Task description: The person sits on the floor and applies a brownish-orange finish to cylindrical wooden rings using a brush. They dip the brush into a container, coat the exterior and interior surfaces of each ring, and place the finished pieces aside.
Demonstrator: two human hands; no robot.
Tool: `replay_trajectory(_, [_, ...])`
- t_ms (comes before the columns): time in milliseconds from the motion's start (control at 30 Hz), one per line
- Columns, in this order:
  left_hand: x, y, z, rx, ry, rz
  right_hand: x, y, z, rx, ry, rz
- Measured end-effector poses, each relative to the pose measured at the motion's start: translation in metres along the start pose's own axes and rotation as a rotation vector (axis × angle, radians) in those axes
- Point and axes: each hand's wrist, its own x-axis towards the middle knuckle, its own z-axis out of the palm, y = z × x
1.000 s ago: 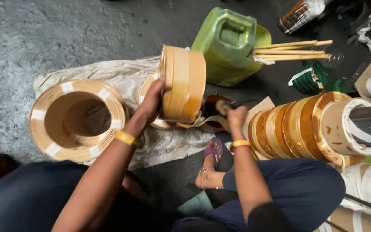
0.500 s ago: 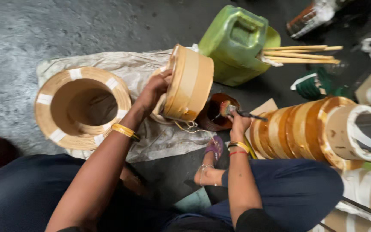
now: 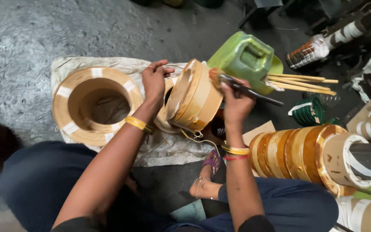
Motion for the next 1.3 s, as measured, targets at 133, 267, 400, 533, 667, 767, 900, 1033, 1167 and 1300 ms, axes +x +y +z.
replay_trajectory(133, [0.001,0.006,0.006,0.015,0.0,-0.031,-0.047,-0.056,0.025,-0.623,-0.185,-0.542])
replay_trajectory(267, [0.0,0.015,0.005,-0.003,-0.015,-0.049,-0.12,-0.062,0.021,-0.584,-0.288,-0.662])
replay_trajectory(400, [-0.001,0.022,0.0,-0.019,-0.037,-0.088,-0.117,-0.027,0.019,-0.404,-0.371,-0.462])
replay_trajectory(533, [-0.008,0.023,-0.005,0.009,-0.035,-0.089,-0.005,0.03,0.039,-0.645,-0.162,-0.126])
replay_trajectory(667, [-0.009,0.031,-0.002,0.02,-0.076,-0.074,0.071,0.043,0.042,-0.7,-0.077,0.006])
replay_trajectory(767, [-0.008,0.028,-0.003,0.01,-0.094,-0.098,0.022,0.014,0.029,-0.591,0.039,-0.224])
replay_trajectory(900, [-0.01,0.02,-0.006,0.004,-0.09,-0.143,-0.099,-0.041,0.012,-0.516,-0.06,-0.456])
replay_trajectory(1033, [-0.01,0.014,-0.007,0.017,-0.118,-0.134,-0.158,-0.054,0.006,-0.413,-0.231,-0.362])
replay_trajectory(1167, [-0.008,0.004,-0.001,-0.018,-0.158,-0.125,-0.132,-0.016,-0.003,-0.406,-0.223,-0.291])
replay_trajectory(1300, [0.001,0.009,-0.008,0.048,-0.148,-0.117,-0.038,0.027,-0.006,-0.753,0.136,-0.409])
